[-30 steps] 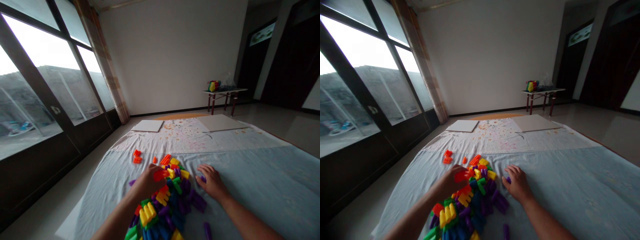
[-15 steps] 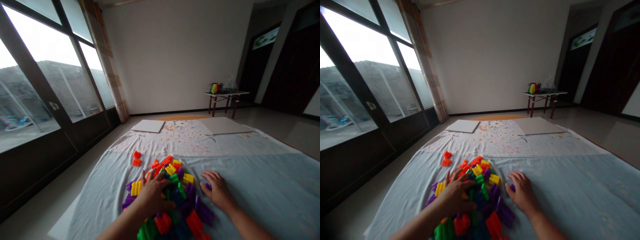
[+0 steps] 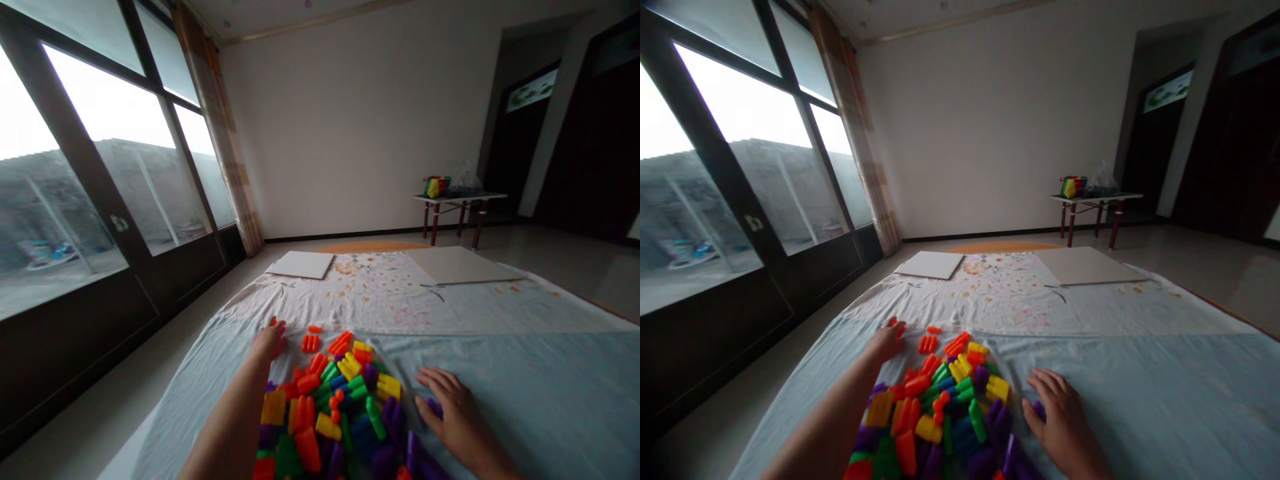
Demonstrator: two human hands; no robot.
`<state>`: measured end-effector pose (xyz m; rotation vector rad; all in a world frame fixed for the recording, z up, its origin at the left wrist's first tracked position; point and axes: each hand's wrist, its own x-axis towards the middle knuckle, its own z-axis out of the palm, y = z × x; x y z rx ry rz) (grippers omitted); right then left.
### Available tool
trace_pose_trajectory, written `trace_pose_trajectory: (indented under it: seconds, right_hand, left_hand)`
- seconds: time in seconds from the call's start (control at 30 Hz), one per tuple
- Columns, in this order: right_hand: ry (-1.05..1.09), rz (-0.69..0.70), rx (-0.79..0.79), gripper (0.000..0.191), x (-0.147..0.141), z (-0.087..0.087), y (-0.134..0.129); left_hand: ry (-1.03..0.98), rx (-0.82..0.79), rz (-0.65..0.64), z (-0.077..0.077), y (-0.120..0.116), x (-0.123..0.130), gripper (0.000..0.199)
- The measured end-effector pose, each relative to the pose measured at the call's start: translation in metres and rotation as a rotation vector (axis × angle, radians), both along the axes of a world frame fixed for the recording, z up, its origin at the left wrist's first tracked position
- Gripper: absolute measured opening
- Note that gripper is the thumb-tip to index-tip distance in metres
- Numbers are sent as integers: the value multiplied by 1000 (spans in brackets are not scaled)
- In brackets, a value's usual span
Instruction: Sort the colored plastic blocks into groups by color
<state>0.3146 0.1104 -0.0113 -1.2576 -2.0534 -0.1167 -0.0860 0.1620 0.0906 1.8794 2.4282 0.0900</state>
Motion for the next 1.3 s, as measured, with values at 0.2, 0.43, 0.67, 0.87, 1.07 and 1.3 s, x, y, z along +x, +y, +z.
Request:
trace_pose_trajectory:
  seconds: [0.2,0.43,0.67,0.87,1.07,1.3]
  right_hand:
    - [-5,3,3,28,-1,3,0]
    - [-6,-16,-6,27,-7,15,-3]
    - [73,12,24,29,-12,23,-4]
    - [98,124,-110,27,-15,34,-4]
    - [44,69,-266,26,-3,42,-6]
    - [-3,48,-353,21,9,61,-39]
  left_hand:
    - [16,16,34,2,-22,-13,35]
    - [-122,90,11,22,-59,-5,37]
    - [-179,157,-147,38,-116,72,49]
    - [-30,164,-587,16,-204,182,56]
    - [-81,22,-872,-17,-211,249,55]
    - [16,72,-744,-10,-194,237,42]
